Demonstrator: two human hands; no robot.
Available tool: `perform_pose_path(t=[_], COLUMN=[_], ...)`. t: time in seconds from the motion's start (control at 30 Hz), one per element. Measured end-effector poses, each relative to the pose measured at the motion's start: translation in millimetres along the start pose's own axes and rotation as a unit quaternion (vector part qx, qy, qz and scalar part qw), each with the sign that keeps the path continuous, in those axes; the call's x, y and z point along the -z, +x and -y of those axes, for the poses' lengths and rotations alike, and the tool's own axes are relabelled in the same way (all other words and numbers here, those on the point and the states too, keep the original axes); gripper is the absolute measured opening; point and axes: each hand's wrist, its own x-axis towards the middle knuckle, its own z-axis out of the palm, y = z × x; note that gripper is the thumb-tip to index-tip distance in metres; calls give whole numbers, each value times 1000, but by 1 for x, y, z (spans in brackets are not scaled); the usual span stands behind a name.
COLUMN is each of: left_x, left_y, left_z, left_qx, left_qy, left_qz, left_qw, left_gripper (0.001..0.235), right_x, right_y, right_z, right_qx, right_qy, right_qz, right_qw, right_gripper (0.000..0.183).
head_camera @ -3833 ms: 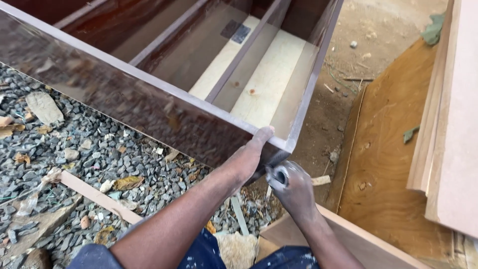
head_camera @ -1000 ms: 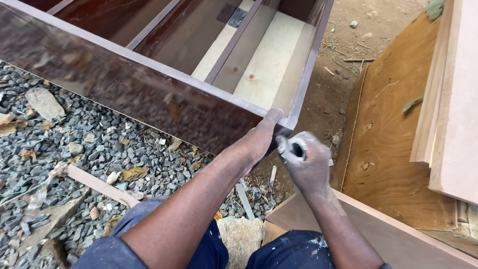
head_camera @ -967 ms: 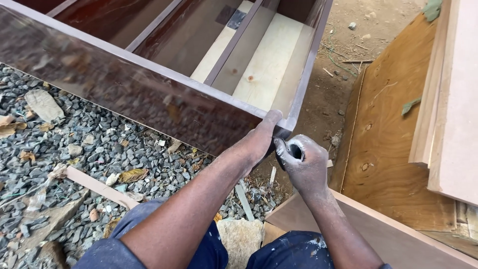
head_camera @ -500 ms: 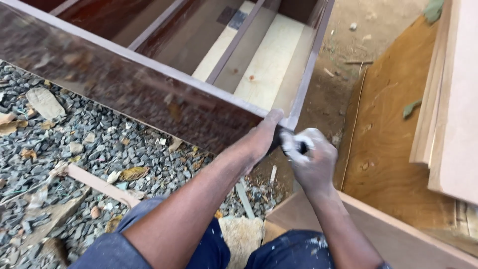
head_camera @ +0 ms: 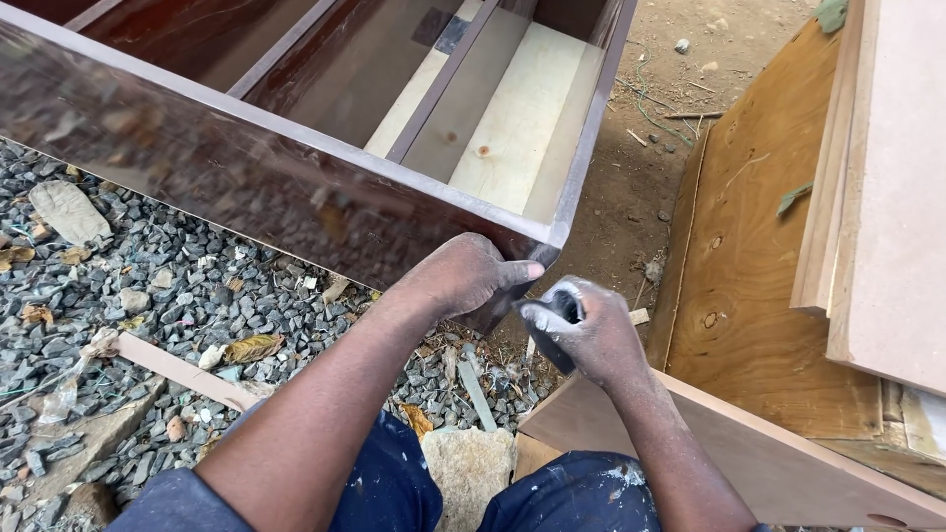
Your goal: The person uses a sanding block to smooth the edges and interior surfaces of a wooden drawer or cabinet. They work on the exterior corners and then move to the interior dividers and bottom panels.
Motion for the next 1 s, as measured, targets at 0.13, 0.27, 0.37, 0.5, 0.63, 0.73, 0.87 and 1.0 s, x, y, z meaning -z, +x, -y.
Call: perform_pose_path(t=[0.13, 0.27, 0.37, 0.5, 0.63, 0.73, 0.87, 1.0], left_x=[-3, -2, -4, -7, -41, -51, -39, -23], left_y=[9, 6, 0, -5, 27, 49, 16, -6], left_z=[6, 4, -1, 4, 50, 64, 27, -19], left_qx=[6, 10, 25, 33, 46, 60, 58, 36], left_qy=[78, 124, 155, 147, 211, 203, 160, 147], left_qz=[-24, -28, -53, -91, -113, -117, -86, -67], left_qw=[997, 992, 986, 984, 970, 970, 982, 986], left_gripper=[45, 50, 41, 31, 20, 22, 25, 29], right_x=[7, 2, -1, -4, -5, -7, 0, 7], right_y=[2, 6, 5, 6, 7, 13, 1, -2], right_z=[-7, -14, -14, -12, -3, -5, 17, 7], right_qx=[6, 12, 21, -20, -28, -39, -42, -1], right_qy=[5, -11, -3, -1, 4, -11, 23, 49], right_qz=[-107, -82, -42, -11, 9, 15, -4, -106], right_qw=[994, 997, 999, 1000, 1000, 999, 999, 993], right_gripper=[25, 26, 26, 27, 25, 26, 24, 27])
